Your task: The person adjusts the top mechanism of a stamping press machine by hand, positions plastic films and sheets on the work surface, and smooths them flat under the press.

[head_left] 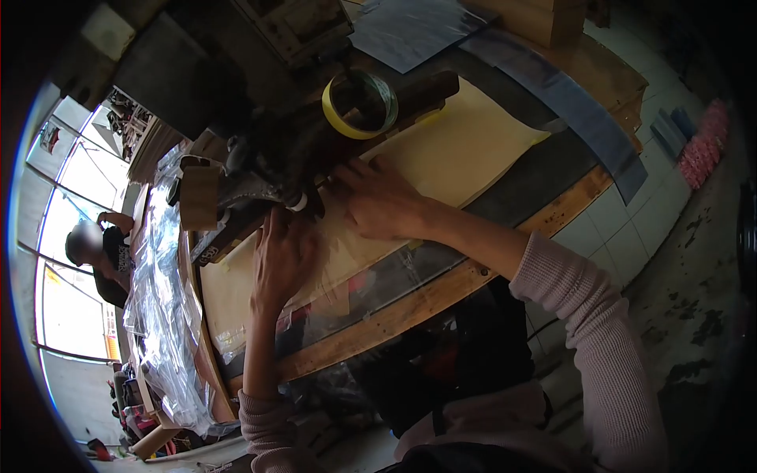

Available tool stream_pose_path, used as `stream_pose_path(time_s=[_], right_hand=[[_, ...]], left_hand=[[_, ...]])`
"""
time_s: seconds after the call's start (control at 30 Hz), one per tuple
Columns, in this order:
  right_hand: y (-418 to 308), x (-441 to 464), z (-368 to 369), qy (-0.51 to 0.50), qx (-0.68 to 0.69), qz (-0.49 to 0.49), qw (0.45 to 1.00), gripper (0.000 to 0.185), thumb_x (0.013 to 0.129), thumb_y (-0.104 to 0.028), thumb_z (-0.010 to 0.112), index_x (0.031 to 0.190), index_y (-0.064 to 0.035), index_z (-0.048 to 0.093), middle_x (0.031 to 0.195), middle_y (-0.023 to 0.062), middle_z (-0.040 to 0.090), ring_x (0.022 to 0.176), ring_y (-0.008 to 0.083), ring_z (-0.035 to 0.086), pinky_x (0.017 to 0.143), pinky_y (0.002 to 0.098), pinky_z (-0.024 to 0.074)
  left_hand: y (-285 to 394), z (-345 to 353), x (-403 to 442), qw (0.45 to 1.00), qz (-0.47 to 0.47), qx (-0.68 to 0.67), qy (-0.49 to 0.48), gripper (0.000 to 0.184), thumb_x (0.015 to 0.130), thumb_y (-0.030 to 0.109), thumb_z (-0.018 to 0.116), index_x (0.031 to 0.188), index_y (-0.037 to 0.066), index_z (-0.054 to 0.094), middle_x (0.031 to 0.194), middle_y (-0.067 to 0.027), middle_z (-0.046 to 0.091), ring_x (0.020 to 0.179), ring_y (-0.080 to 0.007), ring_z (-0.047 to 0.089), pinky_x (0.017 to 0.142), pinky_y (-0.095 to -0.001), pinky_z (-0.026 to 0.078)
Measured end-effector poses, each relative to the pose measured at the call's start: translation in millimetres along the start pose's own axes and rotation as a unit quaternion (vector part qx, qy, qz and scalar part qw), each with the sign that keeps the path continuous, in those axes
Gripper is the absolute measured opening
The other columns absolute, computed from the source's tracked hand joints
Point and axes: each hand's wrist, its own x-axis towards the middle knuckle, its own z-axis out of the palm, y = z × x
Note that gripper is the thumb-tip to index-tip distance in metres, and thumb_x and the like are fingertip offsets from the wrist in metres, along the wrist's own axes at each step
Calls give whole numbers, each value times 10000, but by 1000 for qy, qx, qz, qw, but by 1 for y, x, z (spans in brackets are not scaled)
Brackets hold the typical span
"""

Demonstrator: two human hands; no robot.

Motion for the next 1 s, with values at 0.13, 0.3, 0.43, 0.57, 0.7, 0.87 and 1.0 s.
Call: stream_pose_path(time_s=[0.13,0.3,0.43,0.57,0.7,0.87,1.0], right_hand=[[2,0,4,15,0,-8,1000,521,833,-258,528,1289,-6,549,1327,118,468,1249,272,407,976,456,353],[1,-1,2,6,-3,-9,1000,509,840,-251,527,1275,11,555,1335,116,466,1257,270,396,987,453,346],[1,-2,1,10,6,-4,1000,504,843,-255,530,1266,20,560,1342,122,461,1262,275,394,1003,463,334],[-1,-3,-2,-2,3,0,1000,499,844,-255,530,1264,13,564,1350,132,455,1275,278,387,1008,468,331],[-1,-4,-5,1,8,-3,1000,456,853,-275,546,1220,-10,598,1342,138,470,1277,296,390,1023,505,323],[3,-4,-4,6,6,-7,1000,481,855,-251,519,1265,-1,554,1354,146,447,1282,306,384,1028,500,329],[3,-4,-4,4,-3,-9,1000,517,862,-237,499,1336,-29,502,1366,156,425,1291,317,375,1042,498,321]], left_hand=[[4,4,3,1000,-14,-23,-10,314,831,201,554,1073,3,586,1142,-228,524,1036,-400,525,880,-508,415],[9,1,6,996,-48,-65,-27,307,838,216,543,1052,1,588,1099,-231,570,946,-418,586,810,-527,451],[15,-1,10,996,-76,-41,-38,321,835,244,536,1036,2,601,1021,-236,609,836,-434,615,731,-537,474],[16,1,13,996,-78,-9,-35,337,822,270,541,1033,18,617,977,-226,637,815,-426,627,721,-534,484],[22,-4,13,993,-108,-20,-43,344,811,288,548,1051,54,629,962,-198,657,794,-417,642,723,-532,495],[21,-3,12,987,-142,-20,-67,468,820,341,530,1177,46,594,930,-209,669,774,-414,654,725,-528,509],[16,-1,5,984,-161,-11,-75,659,833,399,503,1307,-58,501,850,-250,669,762,-407,663,723,-513,511]])
